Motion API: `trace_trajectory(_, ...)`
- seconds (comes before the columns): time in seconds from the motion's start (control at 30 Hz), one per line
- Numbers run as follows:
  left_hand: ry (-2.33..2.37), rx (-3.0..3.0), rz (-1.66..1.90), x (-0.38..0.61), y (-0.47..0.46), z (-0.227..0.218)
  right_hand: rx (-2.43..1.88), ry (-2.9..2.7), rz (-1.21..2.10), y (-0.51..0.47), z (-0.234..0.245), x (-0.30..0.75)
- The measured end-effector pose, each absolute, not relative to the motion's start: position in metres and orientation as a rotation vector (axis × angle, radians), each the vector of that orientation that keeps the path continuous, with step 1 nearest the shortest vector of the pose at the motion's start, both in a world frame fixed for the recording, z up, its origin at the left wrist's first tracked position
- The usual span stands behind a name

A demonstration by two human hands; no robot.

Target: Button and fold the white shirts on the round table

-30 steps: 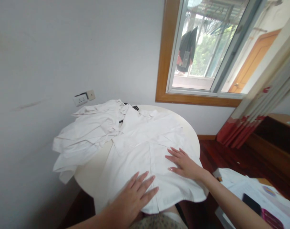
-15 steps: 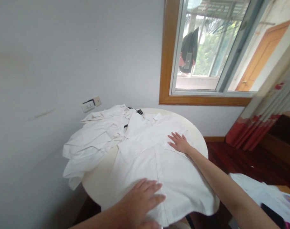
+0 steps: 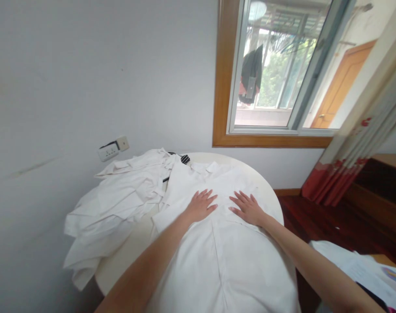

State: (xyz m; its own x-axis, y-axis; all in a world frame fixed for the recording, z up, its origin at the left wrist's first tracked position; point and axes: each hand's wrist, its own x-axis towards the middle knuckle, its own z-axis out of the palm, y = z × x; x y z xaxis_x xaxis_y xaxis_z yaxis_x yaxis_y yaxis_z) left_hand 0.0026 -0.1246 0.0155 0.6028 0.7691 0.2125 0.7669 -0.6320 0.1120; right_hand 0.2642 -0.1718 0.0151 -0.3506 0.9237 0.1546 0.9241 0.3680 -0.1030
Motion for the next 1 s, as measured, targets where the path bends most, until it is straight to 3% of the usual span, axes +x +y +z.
trace_trajectory(0.2, 1.312, 2.796, 0.354, 0.015, -0.143, 0.009, -1.731, -2.219, -0.151, -0.103, 0.060, 0.248)
trace_trajectory(0.37, 1.256, 2.783, 0.363, 0.020, -0.139, 0.027, -1.539, -2.395, 0.049, -0.050, 0.047, 0.209)
trace_trajectory(0.43, 1.431, 2.724, 0.500, 0.008, -0.119, 0.043, -1.532, -2.390, 0.045, -0.045, 0.032, 0.195)
trace_trajectory(0.6, 2.391, 2.171, 0.999, -0.048, -0.044, 0.065, -1.548, -2.344, -0.023, -0.051, 0.009, 0.182)
trace_trajectory(0.77, 2.347, 1.801, 0.903, -0.081, -0.003, 0.037, -1.528, -2.366, -0.100, -0.053, 0.018, 0.181)
trace_trajectory(1.0, 2.365, 1.852, 0.741, -0.085, -0.003, 0.023, -1.330, -2.499, -0.251, -0.033, 0.036, 0.141)
